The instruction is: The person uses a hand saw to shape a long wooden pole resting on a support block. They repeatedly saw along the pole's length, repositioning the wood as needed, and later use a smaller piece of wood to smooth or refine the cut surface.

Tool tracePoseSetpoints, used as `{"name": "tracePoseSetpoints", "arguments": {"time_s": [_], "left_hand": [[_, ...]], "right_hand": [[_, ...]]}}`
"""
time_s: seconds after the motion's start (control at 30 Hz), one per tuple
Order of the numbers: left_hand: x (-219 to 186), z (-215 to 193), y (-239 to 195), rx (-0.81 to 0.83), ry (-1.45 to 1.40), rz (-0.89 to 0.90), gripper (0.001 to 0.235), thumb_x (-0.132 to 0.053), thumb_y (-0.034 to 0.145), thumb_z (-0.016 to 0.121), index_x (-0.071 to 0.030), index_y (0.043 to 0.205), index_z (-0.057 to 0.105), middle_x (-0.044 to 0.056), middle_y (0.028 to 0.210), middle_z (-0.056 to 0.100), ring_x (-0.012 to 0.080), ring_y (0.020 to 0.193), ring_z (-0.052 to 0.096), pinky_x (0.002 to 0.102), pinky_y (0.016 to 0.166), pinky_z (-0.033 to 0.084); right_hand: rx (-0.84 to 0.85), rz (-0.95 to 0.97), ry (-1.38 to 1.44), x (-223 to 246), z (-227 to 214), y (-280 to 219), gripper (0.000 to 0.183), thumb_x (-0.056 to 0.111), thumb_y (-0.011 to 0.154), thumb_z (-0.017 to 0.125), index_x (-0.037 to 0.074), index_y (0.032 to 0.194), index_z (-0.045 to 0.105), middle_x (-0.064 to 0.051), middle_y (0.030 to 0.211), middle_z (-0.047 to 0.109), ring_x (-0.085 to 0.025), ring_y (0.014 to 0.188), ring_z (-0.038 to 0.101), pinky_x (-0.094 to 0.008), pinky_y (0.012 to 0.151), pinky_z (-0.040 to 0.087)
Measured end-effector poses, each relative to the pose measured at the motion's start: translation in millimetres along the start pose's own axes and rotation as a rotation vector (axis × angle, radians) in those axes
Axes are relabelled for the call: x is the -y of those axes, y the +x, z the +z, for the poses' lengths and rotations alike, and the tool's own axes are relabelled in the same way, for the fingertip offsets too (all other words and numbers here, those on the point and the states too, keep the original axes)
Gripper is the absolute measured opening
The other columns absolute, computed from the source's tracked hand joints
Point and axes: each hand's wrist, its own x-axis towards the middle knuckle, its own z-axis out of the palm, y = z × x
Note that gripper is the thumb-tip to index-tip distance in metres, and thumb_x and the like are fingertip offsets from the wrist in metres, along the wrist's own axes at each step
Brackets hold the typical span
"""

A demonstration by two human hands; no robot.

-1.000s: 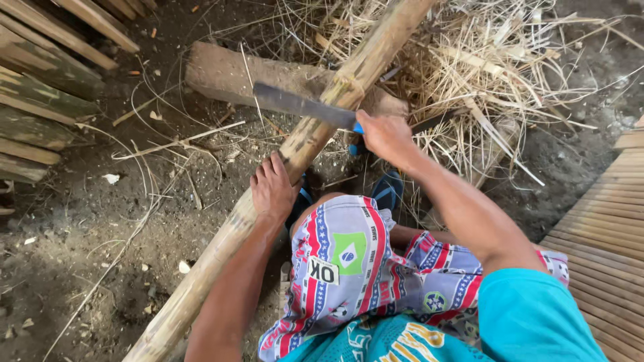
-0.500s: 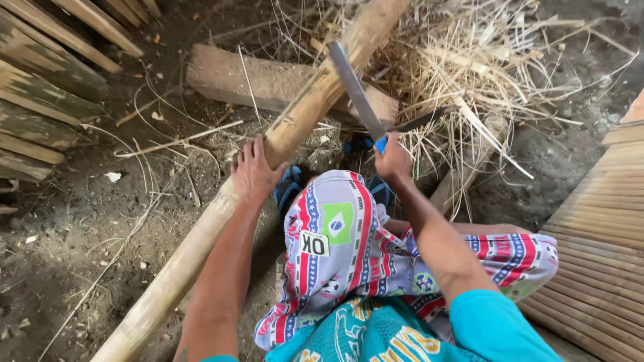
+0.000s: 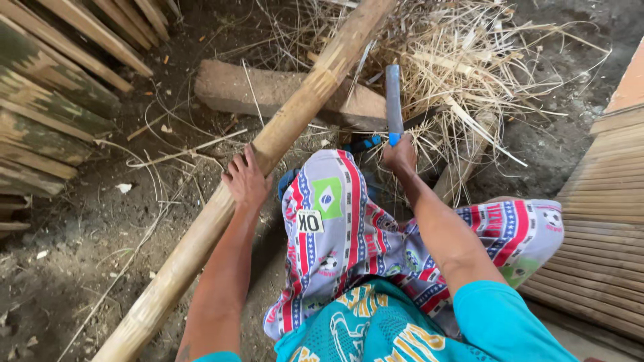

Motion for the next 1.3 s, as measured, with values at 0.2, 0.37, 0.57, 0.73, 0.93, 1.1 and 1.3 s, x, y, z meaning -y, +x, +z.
{"name": "tracePoseSetpoints", "arguments": {"time_s": [0.2, 0.37, 0.57, 0.73, 0.93, 1.1, 1.3], "left_hand": [[-21.7, 1.5, 14.8, 0.020, 0.008, -0.050, 0.112, -0.052, 0.076, 0.083, -0.012, 0.160, 0.019, 0.023, 0.146, 0.042, 0.0428, 0.130, 0.044, 0.063, 0.106, 0.034], [-26.6, 4.5, 22.9, -0.007, 0.075, -0.033, 0.114, -0.053, 0.078, 0.080, -0.012, 0.161, 0.014, 0.025, 0.144, 0.040, 0.0449, 0.129, 0.043, 0.069, 0.106, 0.031], [-24.4, 0.7, 32.8, 0.163, 0.096, -0.073, 0.116, -0.053, 0.082, 0.078, -0.012, 0.164, 0.007, 0.026, 0.148, 0.038, 0.0454, 0.131, 0.042, 0.070, 0.107, 0.033], [-31.8, -6.3, 40.8, 0.146, 0.046, -0.034, 0.120, -0.054, 0.078, 0.080, -0.011, 0.163, 0.006, 0.025, 0.149, 0.038, 0.0445, 0.136, 0.041, 0.068, 0.110, 0.032], [-30.3, -8.7, 74.0, 0.205, 0.030, 0.060, 0.122, -0.055, 0.081, 0.080, -0.019, 0.165, -0.001, 0.026, 0.153, 0.034, 0.0477, 0.133, 0.044, 0.067, 0.105, 0.038], [-46.7, -24.0, 128.4, 0.272, 0.068, 0.159, 0.126, -0.052, 0.080, 0.081, -0.019, 0.164, -0.007, 0.030, 0.159, 0.028, 0.0527, 0.127, 0.048, 0.065, 0.095, 0.048], [-48.3, -29.0, 190.3, 0.282, 0.133, 0.123, 0.128, -0.049, 0.082, 0.080, -0.020, 0.166, -0.011, 0.031, 0.160, 0.024, 0.0550, 0.130, 0.047, 0.069, 0.099, 0.047]], "right_hand": [[-0.099, -0.165, 0.126, 38.1, 23.5, -19.2, 0.054, 0.030, 0.090, 0.072, 0.005, 0.130, 0.046, -0.026, 0.100, 0.071, -0.047, 0.096, 0.068, -0.055, 0.086, 0.051], [-0.069, -0.290, 0.238, 80.6, 25.3, -30.8, 0.052, 0.025, 0.091, 0.071, 0.005, 0.131, 0.044, -0.024, 0.098, 0.071, -0.044, 0.091, 0.070, -0.054, 0.083, 0.052], [-0.049, -0.483, 0.251, 123.9, 26.0, -34.3, 0.055, 0.023, 0.091, 0.073, 0.005, 0.132, 0.042, -0.026, 0.100, 0.070, -0.046, 0.091, 0.068, -0.056, 0.079, 0.051], [-0.105, -0.534, 0.255, 138.0, 52.3, -40.4, 0.055, 0.022, 0.089, 0.075, 0.005, 0.130, 0.043, -0.028, 0.104, 0.068, -0.049, 0.094, 0.066, -0.056, 0.080, 0.050], [-0.199, -0.242, 0.344, 112.5, 99.2, -44.7, 0.058, 0.023, 0.089, 0.076, 0.006, 0.134, 0.044, -0.027, 0.111, 0.068, -0.048, 0.099, 0.066, -0.054, 0.085, 0.050], [-0.285, -0.190, 0.458, 76.6, 106.7, -30.0, 0.061, 0.020, 0.089, 0.074, 0.003, 0.136, 0.039, -0.028, 0.111, 0.066, -0.045, 0.101, 0.066, -0.052, 0.088, 0.051], [-0.324, 0.014, 0.476, 74.0, 69.2, -15.0, 0.051, 0.020, 0.085, 0.077, 0.007, 0.128, 0.052, -0.019, 0.106, 0.071, -0.035, 0.094, 0.070, -0.047, 0.085, 0.053]]}}
